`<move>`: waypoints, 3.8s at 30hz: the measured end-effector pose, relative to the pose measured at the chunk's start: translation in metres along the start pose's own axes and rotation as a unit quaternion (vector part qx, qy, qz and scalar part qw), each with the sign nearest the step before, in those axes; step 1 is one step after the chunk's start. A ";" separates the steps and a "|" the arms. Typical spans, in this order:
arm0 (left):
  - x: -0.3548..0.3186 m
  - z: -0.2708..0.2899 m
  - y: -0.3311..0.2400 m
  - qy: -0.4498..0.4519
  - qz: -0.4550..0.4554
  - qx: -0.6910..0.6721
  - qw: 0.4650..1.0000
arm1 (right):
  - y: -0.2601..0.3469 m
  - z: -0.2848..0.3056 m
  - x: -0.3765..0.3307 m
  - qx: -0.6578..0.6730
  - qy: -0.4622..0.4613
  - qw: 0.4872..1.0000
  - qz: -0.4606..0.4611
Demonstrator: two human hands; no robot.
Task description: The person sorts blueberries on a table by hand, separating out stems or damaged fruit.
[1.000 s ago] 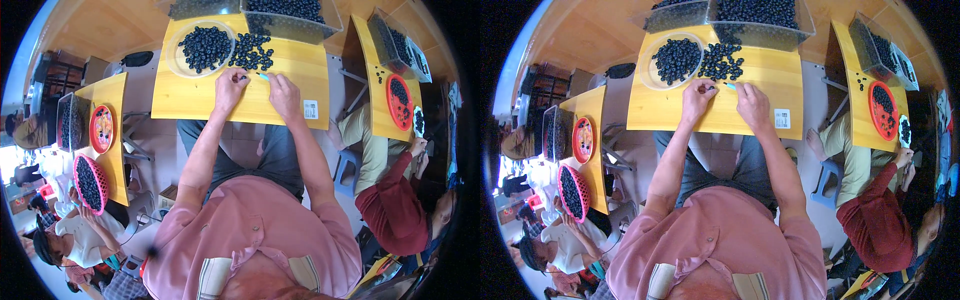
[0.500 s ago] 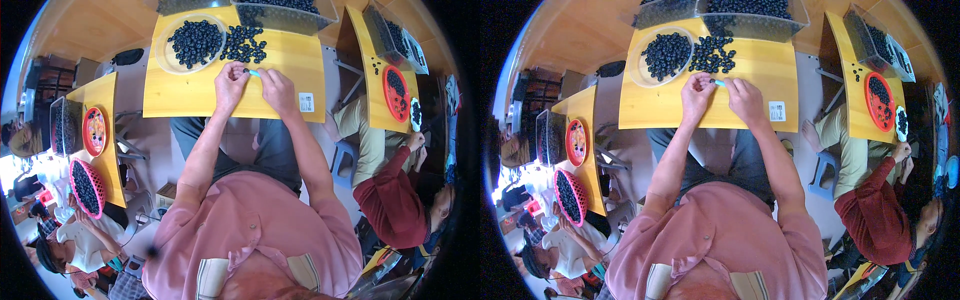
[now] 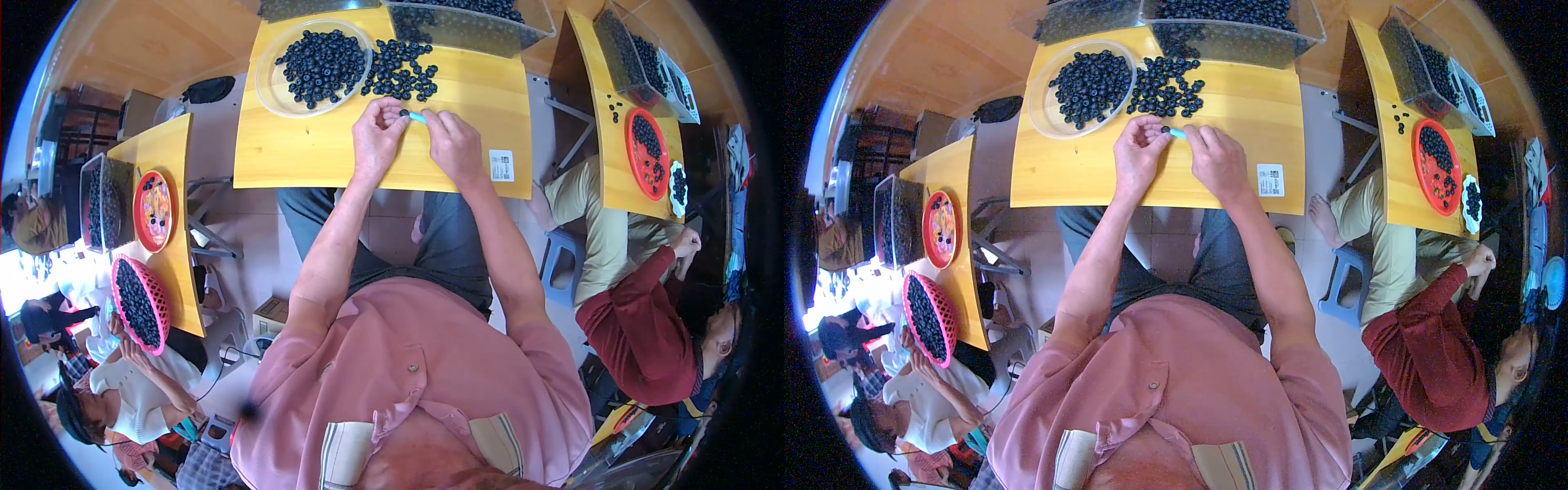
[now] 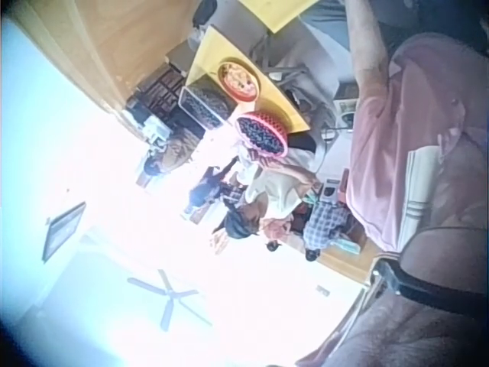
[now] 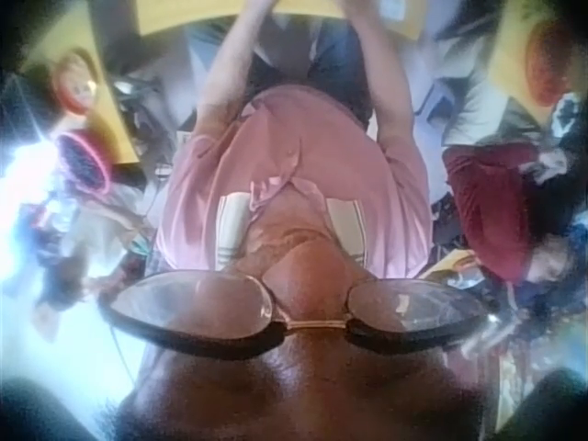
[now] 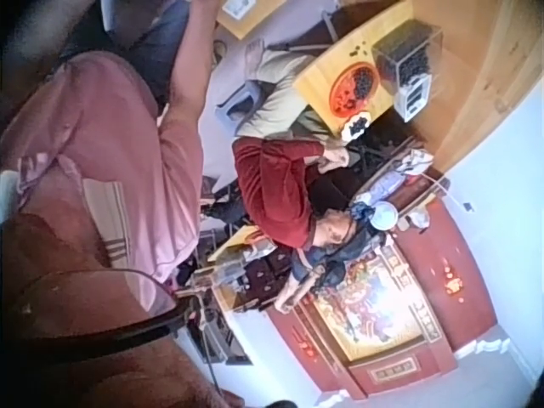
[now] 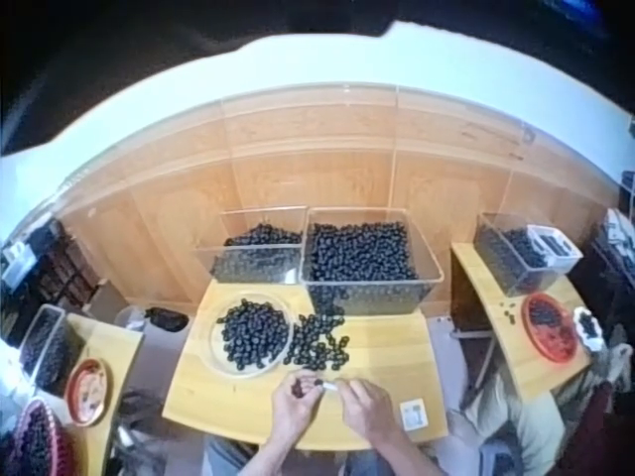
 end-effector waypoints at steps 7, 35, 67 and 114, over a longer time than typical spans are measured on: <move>-0.001 0.002 0.007 -0.004 -0.002 -0.029 1.000 | -0.004 -0.002 0.003 -0.005 0.022 0.999 -0.040; 0.042 0.031 -0.054 0.077 -0.231 0.419 0.875 | -0.009 -0.005 0.003 -0.028 0.026 0.997 -0.061; 0.011 0.004 -0.005 0.015 -0.035 0.156 0.987 | -0.002 0.000 0.003 0.004 0.011 1.000 -0.027; 0.032 0.020 -0.036 0.104 -0.221 0.442 0.863 | -0.008 -0.002 0.005 -0.028 0.004 0.997 -0.068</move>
Point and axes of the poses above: each hand's wrist, its own x-axis towards the middle knuckle, its own z-axis out of the back of the hand, y = z × x, the point moved 5 cm from there along x, towards the middle knuckle, and after that the axes turned 10 degrees about -z, right-handed, at the moved point
